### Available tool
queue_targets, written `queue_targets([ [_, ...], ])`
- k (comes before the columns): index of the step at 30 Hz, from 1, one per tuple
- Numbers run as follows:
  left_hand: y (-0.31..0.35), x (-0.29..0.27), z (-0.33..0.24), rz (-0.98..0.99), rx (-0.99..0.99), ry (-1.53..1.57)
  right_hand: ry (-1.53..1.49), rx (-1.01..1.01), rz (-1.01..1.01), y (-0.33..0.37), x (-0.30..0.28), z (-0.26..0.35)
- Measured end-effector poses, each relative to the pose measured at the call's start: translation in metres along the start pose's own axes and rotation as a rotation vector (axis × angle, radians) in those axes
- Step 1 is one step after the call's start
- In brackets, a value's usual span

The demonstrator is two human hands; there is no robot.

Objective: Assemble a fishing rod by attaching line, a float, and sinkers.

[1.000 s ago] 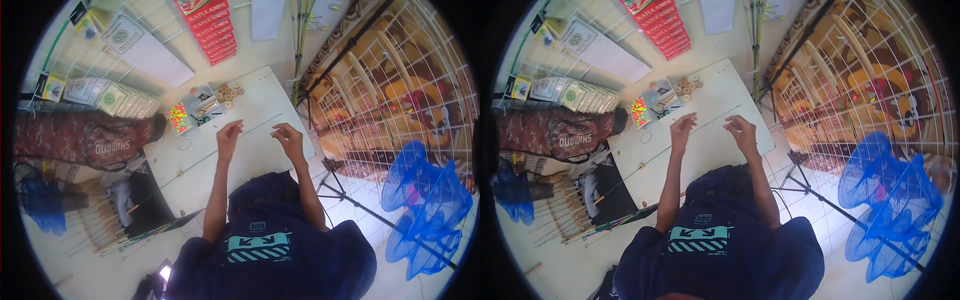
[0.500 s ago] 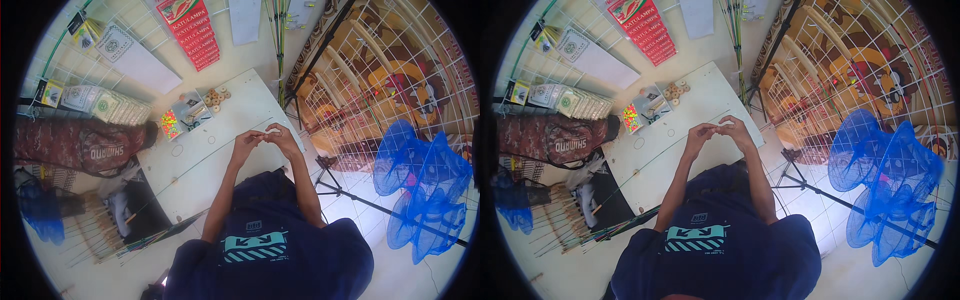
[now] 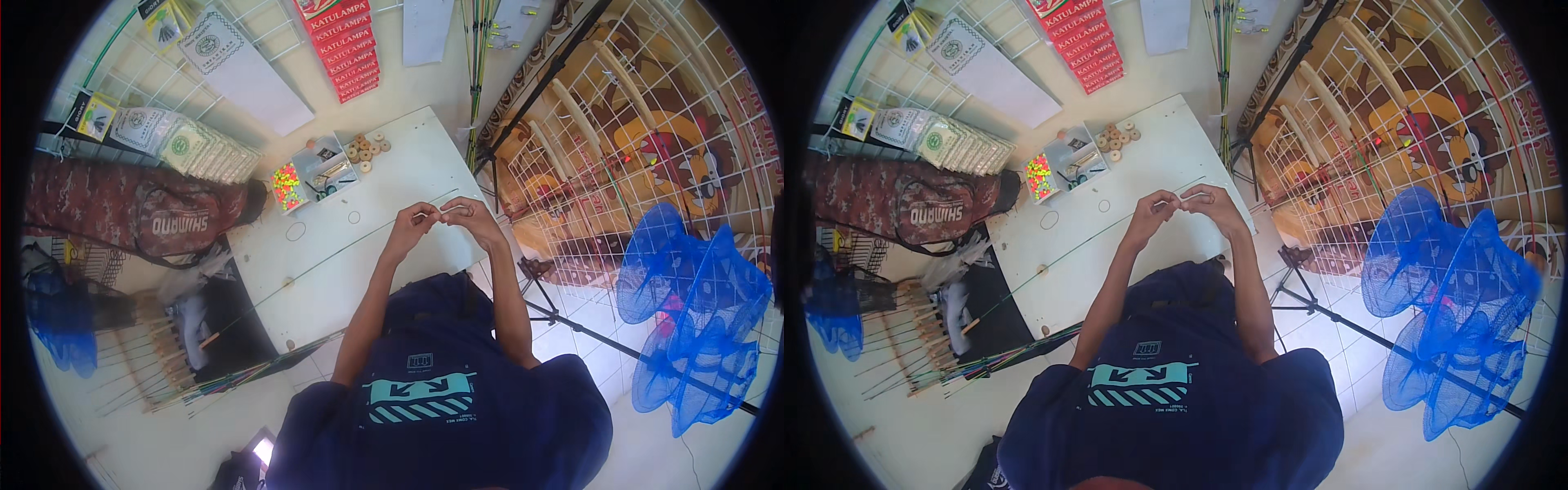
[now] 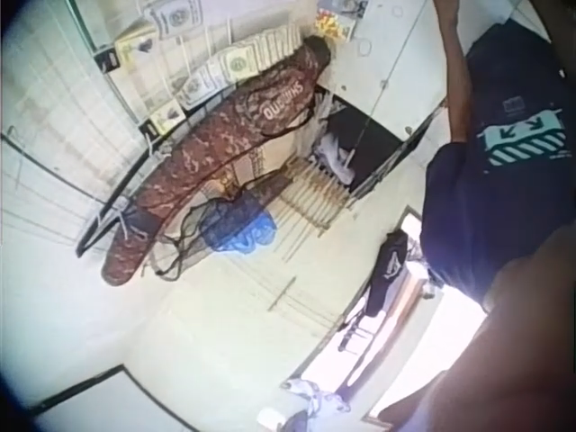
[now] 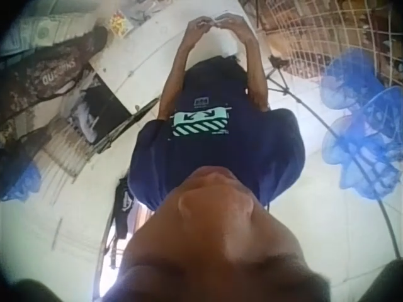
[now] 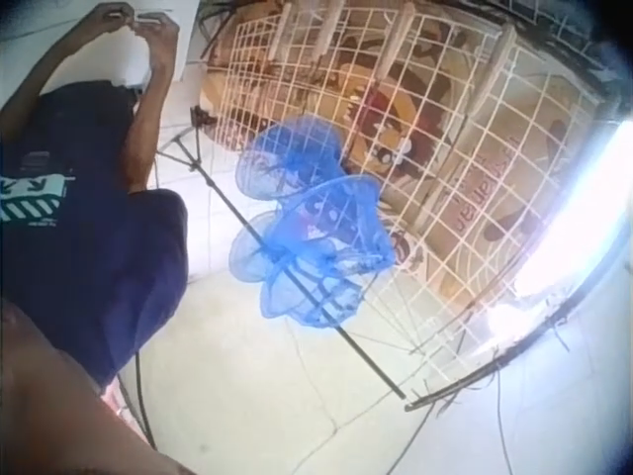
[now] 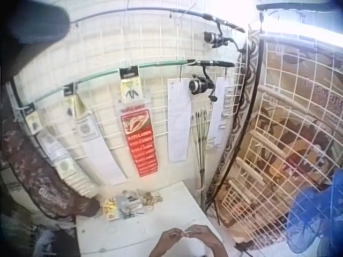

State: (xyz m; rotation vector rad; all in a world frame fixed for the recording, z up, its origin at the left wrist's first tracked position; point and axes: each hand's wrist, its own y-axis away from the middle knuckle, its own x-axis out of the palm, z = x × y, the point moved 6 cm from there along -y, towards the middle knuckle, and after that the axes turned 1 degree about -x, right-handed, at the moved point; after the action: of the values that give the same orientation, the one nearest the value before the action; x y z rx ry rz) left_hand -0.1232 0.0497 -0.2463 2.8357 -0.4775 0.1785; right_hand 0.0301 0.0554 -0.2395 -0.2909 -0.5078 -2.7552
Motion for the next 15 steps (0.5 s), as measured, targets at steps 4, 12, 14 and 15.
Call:
queue_targets([
  [4,0.002,-0.006,0.008,-0.084,-0.056,-0.012,0.164,-0.118,-0.057,0.000,0.004,0.006],
  [12,0.004,-0.010,0.002,-0.164,-0.002,0.092,0.595,-0.280,-0.200,0.000,0.013,0.009],
  [14,0.005,-0.009,-0.004,-0.201,-0.001,0.109,0.589,-0.309,-0.248,-0.001,0.013,0.011],
  [15,0.007,-0.008,-0.006,-0.227,0.003,0.137,0.572,-0.321,-0.272,-0.001,0.012,0.012],
])
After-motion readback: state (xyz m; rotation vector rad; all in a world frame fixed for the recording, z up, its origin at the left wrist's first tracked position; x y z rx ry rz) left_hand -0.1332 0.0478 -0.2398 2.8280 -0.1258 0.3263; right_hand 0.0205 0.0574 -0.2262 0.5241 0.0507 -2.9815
